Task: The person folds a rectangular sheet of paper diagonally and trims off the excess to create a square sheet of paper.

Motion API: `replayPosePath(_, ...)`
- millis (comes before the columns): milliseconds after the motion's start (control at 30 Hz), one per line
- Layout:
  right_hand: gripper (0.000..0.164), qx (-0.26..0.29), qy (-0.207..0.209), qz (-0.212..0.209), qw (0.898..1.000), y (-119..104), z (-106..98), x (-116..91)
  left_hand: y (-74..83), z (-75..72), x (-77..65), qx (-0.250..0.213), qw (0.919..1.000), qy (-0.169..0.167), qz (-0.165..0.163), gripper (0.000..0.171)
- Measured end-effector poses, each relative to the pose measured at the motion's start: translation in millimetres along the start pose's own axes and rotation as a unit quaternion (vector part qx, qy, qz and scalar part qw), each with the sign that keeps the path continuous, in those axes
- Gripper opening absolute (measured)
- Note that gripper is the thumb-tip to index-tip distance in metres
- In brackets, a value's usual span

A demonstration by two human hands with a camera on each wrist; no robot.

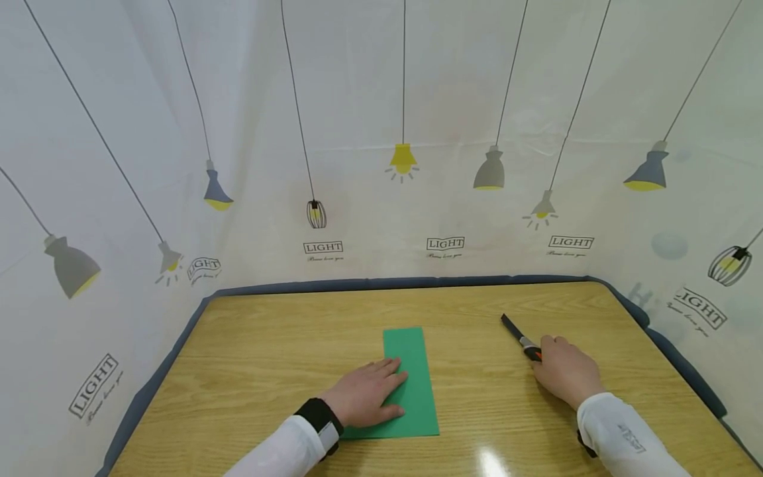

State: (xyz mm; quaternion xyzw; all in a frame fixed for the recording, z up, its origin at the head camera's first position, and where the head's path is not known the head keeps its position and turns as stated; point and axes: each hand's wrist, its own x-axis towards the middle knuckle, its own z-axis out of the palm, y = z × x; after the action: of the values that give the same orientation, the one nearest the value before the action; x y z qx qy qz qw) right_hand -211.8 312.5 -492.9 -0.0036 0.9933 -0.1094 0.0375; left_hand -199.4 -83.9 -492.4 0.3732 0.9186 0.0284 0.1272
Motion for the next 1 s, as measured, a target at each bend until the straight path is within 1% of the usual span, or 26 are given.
replayPosePath(233,0.043,0.005,-0.005,0.0,1.0,2.8,0.5,-0.1,-1.0,1.8,1.4,-0.003,1.0,-0.001,0.0,0.068)
replayPosePath(433,0.041,0.012,-0.009,-0.008,1.0,8.0,1.7,1.6,-0.9,1.0,0.9,-0.008,1.0,-0.001,-0.001,0.068)
replayPosePath(533,0.048,0.009,-0.011,-0.014,1.0,7.0,-0.2,-0.6,0.2,-0.8,-0.2,-0.009,1.0,-0.001,-0.001,0.068)
replayPosePath(600,0.055,0.001,0.01,-0.027,1.0,1.1,-0.6,-2.2,0.5,-1.8,-0.9,-0.01,1.0,-0.001,-0.001,0.068)
replayPosePath(700,0.06,-0.008,0.057,-0.069,0.996,-19.8,-1.4,-4.8,0.8,-2.2,-1.5,-0.01,0.9999,-0.002,-0.002,0.068)
replayPosePath(767,0.062,-0.014,0.084,-0.112,0.99,-40.2,1.8,-6.1,0.4,-2.0,-1.3,-0.01,0.9999,-0.001,-0.003,0.068)
replayPosePath(800,0.064,-0.016,0.085,-0.138,0.987,-51.7,4.0,-7.0,0.2,-1.7,-1.2,-0.01,0.9999,-0.001,-0.003,0.068)
replayPosePath(867,0.072,-0.021,0.067,-0.191,0.979,-75.6,10.7,-9.9,-0.2,-1.4,-0.7,-0.009,0.9999,0.001,-0.004,0.068)
replayPosePath(900,0.076,-0.023,0.05,-0.216,0.975,-87.1,14.8,-11.8,-0.5,-0.8,-0.4,-0.009,0.9999,0.001,-0.004,0.068)
replayPosePath(1000,0.087,-0.015,-0.022,-0.28,0.96,-118.6,27.1,-16.8,-0.6,-0.1,-0.2,-0.006,1.0,0.002,-0.005,0.068)
